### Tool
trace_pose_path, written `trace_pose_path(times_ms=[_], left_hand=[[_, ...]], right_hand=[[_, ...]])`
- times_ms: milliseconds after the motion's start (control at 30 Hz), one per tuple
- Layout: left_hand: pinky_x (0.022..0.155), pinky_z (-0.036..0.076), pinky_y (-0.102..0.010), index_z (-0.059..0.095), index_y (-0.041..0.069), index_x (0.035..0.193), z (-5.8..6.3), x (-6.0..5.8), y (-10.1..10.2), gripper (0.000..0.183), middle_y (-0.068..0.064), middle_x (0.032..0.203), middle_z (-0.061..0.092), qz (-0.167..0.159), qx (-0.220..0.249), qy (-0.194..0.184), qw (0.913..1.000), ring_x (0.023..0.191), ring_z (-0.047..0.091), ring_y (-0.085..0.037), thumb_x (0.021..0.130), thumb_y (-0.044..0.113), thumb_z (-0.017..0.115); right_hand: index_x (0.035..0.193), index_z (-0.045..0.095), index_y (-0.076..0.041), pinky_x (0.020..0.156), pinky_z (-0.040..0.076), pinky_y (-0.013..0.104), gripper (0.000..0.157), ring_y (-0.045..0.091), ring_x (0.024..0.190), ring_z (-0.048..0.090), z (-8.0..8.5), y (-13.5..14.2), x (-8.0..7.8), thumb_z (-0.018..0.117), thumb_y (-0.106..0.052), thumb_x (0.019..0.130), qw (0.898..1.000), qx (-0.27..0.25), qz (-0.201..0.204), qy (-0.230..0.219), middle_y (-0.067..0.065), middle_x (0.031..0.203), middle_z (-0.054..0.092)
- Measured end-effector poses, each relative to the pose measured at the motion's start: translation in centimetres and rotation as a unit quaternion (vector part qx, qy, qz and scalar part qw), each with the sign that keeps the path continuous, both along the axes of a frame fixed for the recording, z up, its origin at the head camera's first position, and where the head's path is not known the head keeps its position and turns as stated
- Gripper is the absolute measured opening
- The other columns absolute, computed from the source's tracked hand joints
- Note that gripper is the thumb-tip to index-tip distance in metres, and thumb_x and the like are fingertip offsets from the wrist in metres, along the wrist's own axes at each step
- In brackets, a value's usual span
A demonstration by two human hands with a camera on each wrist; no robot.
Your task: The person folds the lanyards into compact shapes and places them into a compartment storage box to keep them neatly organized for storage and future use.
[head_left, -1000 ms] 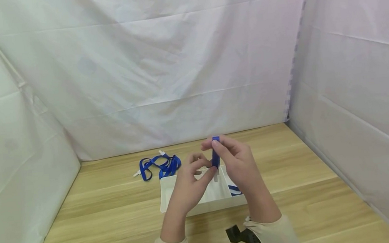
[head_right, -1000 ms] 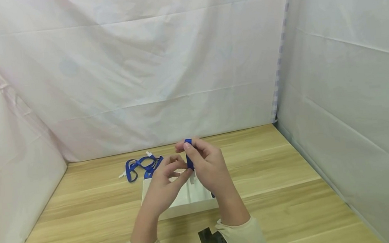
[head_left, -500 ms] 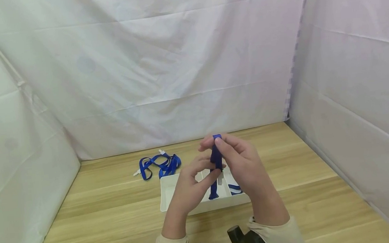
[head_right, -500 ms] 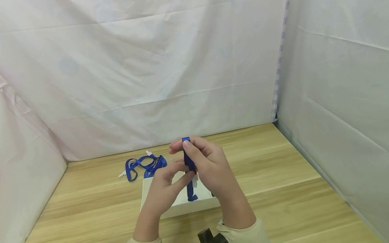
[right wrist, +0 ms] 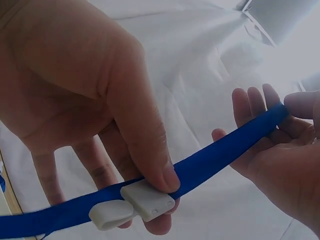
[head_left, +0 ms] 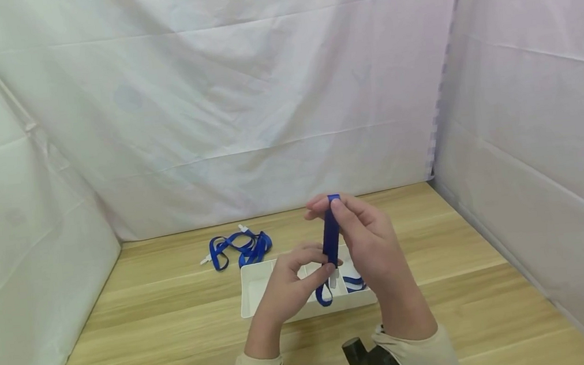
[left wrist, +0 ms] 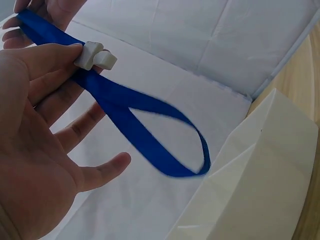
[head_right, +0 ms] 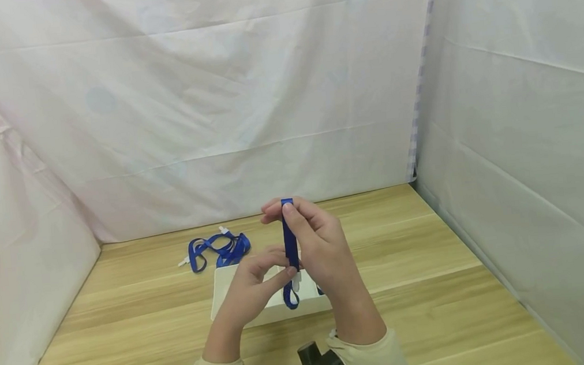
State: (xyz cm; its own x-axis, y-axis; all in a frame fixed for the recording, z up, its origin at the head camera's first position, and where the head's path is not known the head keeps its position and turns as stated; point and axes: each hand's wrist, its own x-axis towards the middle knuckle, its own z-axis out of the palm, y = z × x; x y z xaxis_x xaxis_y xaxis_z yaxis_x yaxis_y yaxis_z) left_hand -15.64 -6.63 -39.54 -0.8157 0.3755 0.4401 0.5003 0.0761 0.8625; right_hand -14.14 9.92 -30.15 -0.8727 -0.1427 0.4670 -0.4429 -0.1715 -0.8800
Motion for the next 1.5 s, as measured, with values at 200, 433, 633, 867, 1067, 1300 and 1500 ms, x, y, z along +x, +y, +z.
trace_pose_path(times_ms=[200, 433, 633, 867, 1067, 1300, 1500], left_hand=[[0.110, 0.052, -0.036, 0.080, 0.006, 0.108, -0.1, 0.2, -0.1, 0.013, -0.007, 0.127, 0.076, -0.006, -0.014, -0.029, 0.9995, 0.124, 0.068, -0.017, 0.100, 0.013, 0.074], [0.111, 0.051, -0.037, 0.082, 0.011, 0.109, -0.5, 0.1, -0.1, 0.013, -0.005, 0.126, 0.076, 0.002, -0.036, -0.048, 0.9982, 0.121, 0.068, -0.016, 0.099, 0.016, 0.075], [0.112, 0.050, -0.039, 0.082, 0.012, 0.109, -0.9, -0.1, -0.1, 0.013, -0.004, 0.128, 0.076, -0.014, -0.039, -0.056, 0.9976, 0.126, 0.067, -0.019, 0.100, 0.017, 0.075], [0.117, 0.046, -0.047, 0.083, 0.014, 0.108, -1.3, -0.4, 0.0, 0.013, 0.000, 0.120, 0.078, -0.028, -0.068, -0.079, 0.9942, 0.128, 0.065, -0.017, 0.099, 0.019, 0.076], [0.118, 0.046, -0.045, 0.081, 0.009, 0.108, -1.5, -0.4, 0.0, 0.014, -0.002, 0.121, 0.078, -0.049, -0.070, -0.061, 0.9945, 0.129, 0.065, -0.017, 0.099, 0.017, 0.074], [0.118, 0.048, -0.043, 0.080, 0.013, 0.111, -1.5, -0.2, 0.1, 0.014, -0.003, 0.125, 0.078, -0.052, -0.063, -0.042, 0.9957, 0.130, 0.066, -0.017, 0.100, 0.020, 0.075], [0.115, 0.050, -0.040, 0.080, 0.016, 0.110, -1.1, -0.2, 0.3, 0.012, 0.002, 0.124, 0.077, -0.040, -0.048, -0.028, 0.9976, 0.127, 0.067, -0.014, 0.102, 0.021, 0.073]], right_hand=[[0.115, 0.070, 0.004, 0.106, 0.051, 0.026, 0.032, 0.023, 0.121, 0.068, 0.1, 0.0, -0.1, 0.046, -0.017, 0.115, 1.000, 0.011, -0.010, -0.004, 0.002, 0.114, 0.076], [0.114, 0.069, 0.007, 0.102, 0.051, 0.027, 0.033, 0.022, 0.118, 0.070, 0.1, 0.0, 0.0, 0.047, -0.016, 0.114, 1.000, 0.011, -0.014, 0.000, -0.001, 0.114, 0.076], [0.114, 0.071, 0.001, 0.108, 0.051, 0.028, 0.029, 0.021, 0.117, 0.072, -0.2, 0.0, -0.1, 0.047, -0.016, 0.114, 1.000, 0.006, -0.014, -0.007, 0.004, 0.117, 0.075], [0.120, 0.066, 0.011, 0.114, 0.051, 0.028, 0.035, 0.021, 0.115, 0.074, -0.2, 0.1, -0.2, 0.045, -0.016, 0.115, 1.000, -0.002, -0.013, -0.004, 0.003, 0.118, 0.074], [0.119, 0.068, 0.009, 0.112, 0.052, 0.029, 0.033, 0.020, 0.113, 0.074, -0.3, 0.1, -0.2, 0.046, -0.015, 0.115, 1.000, -0.008, -0.012, 0.003, 0.003, 0.117, 0.075], [0.119, 0.068, 0.010, 0.113, 0.052, 0.030, 0.034, 0.021, 0.112, 0.074, -0.1, 0.1, -0.2, 0.047, -0.017, 0.115, 1.000, -0.007, -0.010, 0.009, 0.003, 0.115, 0.075], [0.118, 0.067, 0.012, 0.111, 0.052, 0.029, 0.035, 0.020, 0.111, 0.074, -0.2, 0.0, -0.2, 0.047, -0.016, 0.114, 1.000, -0.004, -0.008, 0.011, 0.000, 0.112, 0.075]])
